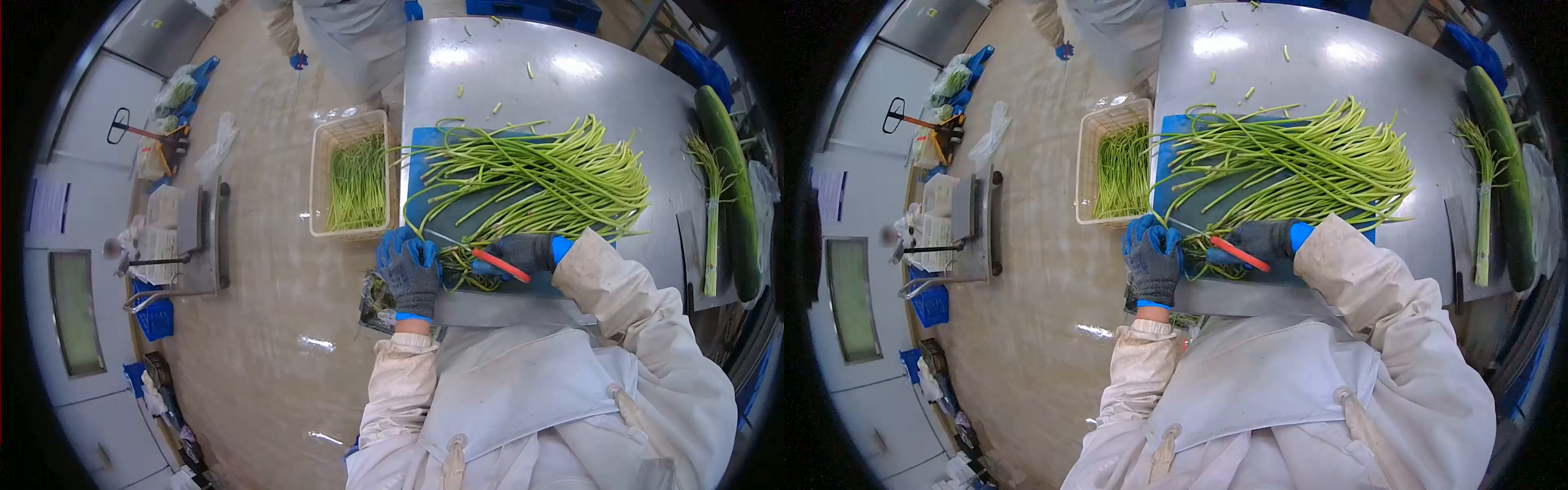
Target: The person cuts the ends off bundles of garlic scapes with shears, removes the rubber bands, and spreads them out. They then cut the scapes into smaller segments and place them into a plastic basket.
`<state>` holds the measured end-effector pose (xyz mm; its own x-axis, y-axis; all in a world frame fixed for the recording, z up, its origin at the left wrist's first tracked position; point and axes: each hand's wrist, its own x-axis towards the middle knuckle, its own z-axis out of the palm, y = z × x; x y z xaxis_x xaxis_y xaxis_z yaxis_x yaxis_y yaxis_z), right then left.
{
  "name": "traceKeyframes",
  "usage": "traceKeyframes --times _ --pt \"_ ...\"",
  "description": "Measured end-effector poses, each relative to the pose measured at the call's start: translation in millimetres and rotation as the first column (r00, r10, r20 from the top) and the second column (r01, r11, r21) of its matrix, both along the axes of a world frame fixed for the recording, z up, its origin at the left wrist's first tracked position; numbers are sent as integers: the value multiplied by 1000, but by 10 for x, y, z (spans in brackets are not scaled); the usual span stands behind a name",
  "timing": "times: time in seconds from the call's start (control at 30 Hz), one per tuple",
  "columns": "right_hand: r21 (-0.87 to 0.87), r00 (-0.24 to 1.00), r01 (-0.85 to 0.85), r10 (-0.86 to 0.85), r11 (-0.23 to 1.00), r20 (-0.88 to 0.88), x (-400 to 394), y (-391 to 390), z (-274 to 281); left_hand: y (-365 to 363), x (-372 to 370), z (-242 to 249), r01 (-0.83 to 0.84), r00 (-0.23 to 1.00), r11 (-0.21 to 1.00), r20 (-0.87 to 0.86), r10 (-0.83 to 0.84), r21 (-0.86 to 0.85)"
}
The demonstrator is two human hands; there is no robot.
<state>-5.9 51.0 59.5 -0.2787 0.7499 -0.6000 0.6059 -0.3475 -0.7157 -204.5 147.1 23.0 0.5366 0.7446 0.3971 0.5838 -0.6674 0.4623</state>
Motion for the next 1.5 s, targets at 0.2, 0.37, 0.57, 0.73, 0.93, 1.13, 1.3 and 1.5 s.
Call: traceKeyframes --times 0.2,0.37,0.57,0.73,0.93,1.13,1.3,1.5 --pt "-47 953 -109 118 993 278 -41 192 345 -71 10 -21 -13 997 999 81 10 36" --pt "9 925 -184 170 983 339 -39 322 228 -110 26 -22 -43 992 997 124 34 72" --pt "189 930 -224 152 956 335 -21 295 104 -147 -38 -23 -70 995 996 68 73 -45" --pt "-10 965 241 -240 971 -108 219 -149 3 -153 -265 -202 -100 983 917 105 152 -385" --pt "-419 586 527 -673 739 -451 319 -1131 -101 -135 -394 91 -175 983 981 70 169 83" --pt "-557 438 456 -720 694 -539 -132 -1222 39 -137 -117 225 225 950 974 -230 -210 41" --pt "-557 445 424 -700 714 -559 -363 -1014 62 -110 -73 223 279 926 960 -258 -274 -14" --pt "-592 450 368 -695 717 -561 -499 -866 56 -134 -25 365 268 959 959 -119 -257 91"
